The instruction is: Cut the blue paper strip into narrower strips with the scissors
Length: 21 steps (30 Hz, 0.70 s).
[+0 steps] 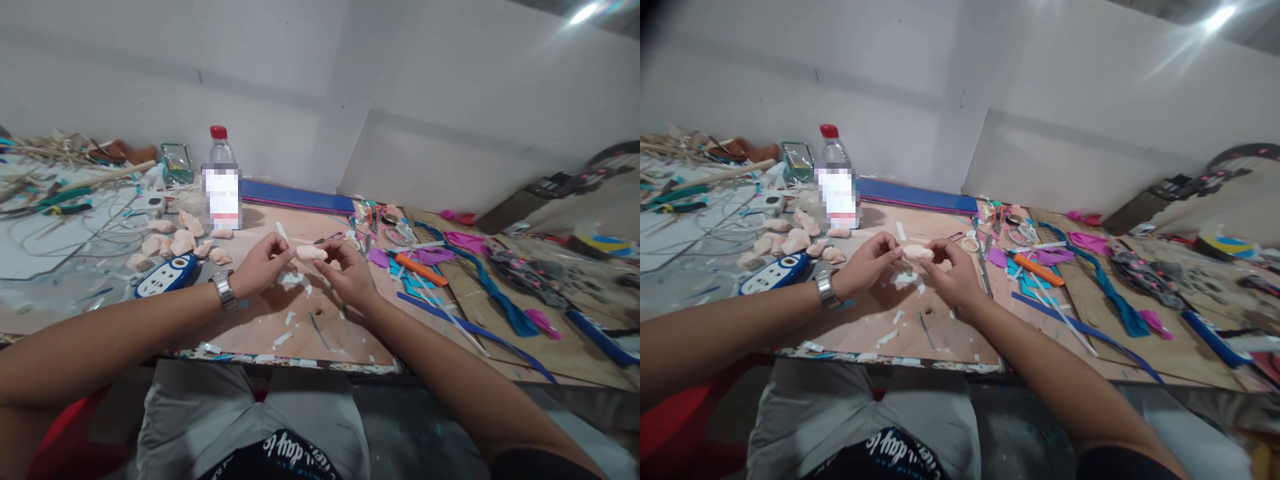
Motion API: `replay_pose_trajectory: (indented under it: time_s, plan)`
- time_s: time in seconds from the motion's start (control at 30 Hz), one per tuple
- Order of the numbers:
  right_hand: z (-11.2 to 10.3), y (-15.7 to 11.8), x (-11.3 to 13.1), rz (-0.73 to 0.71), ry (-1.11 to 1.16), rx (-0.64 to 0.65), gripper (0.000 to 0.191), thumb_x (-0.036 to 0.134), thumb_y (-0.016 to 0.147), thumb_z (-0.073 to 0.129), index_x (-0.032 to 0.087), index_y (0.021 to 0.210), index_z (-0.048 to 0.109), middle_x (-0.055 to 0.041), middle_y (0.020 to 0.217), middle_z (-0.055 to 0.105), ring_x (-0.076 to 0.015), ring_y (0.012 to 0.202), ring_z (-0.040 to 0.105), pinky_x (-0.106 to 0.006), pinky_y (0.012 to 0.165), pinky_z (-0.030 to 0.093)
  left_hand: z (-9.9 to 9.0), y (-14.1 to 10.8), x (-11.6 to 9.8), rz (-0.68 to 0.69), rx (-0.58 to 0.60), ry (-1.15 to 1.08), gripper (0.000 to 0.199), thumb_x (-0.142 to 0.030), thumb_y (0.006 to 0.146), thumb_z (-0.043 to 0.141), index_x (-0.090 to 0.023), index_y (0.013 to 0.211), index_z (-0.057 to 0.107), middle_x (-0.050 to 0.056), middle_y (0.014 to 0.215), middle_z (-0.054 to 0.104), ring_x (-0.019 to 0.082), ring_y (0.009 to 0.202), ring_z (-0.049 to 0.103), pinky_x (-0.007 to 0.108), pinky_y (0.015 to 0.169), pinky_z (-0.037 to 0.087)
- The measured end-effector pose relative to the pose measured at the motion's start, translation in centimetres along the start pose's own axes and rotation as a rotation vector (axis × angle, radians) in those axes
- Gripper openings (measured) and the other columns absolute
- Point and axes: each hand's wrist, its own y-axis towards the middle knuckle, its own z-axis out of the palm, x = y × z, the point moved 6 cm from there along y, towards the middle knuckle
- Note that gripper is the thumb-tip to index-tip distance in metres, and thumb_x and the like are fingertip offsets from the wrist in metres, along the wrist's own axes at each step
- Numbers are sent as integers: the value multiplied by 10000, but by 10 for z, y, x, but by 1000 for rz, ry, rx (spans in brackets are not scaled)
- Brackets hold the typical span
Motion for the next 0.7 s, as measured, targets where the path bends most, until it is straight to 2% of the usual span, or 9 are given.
replay_pose_trajectory:
  time_s: [0.1, 0.17, 0.33, 0.47, 0.7]
  plan:
    - [-3, 1, -5, -13, 34, -44, 312, 447, 847, 820, 219, 1008, 682, -41, 900, 678, -193, 794, 611, -355, 748, 495, 1, -2, -2, -23, 24, 34, 391, -534, 884, 719, -179, 840, 560, -49, 670, 512, 73, 523, 394, 219, 504, 303]
    - [-3, 1, -5, -34, 60, -55, 322, 466, 822, 844, 227, 958, 676, -33, 876, 673, -195, 795, 611, -353, 740, 491, 4, -3, -3, -37, 43, 50, 381, -518, 858, 760, -158, 846, 637, -40, 660, 530, 75, 550, 410, 219, 527, 306]
    - [-3, 0, 2, -82, 94, -58, 343, 493, 796, 863, 237, 877, 648, -30, 872, 665, -198, 806, 607, -361, 757, 486, 7, -5, -2, -72, 72, 28, 412, -540, 822, 791, -139, 911, 756, 28, 799, 688, 108, 676, 535, 234, 620, 386]
    - [-3, 0, 5, -60, 84, -48, 374, 535, 797, 848, 237, 840, 625, -27, 853, 653, -197, 792, 595, -366, 762, 485, 6, -5, -2, -87, 59, 13, 469, -593, 781, 805, -130, 850, 767, 43, 767, 703, 121, 656, 547, 250, 614, 408]
    - [-2, 1, -6, 52, 193, -71, 391, 554, 795, 841, 228, 847, 632, -26, 865, 640, -188, 802, 592, -333, 728, 494, 4, -5, -7, -59, 37, 51, 470, -608, 795, 787, -143, 821, 730, -7, 634, 595, 98, 578, 454, 237, 549, 346]
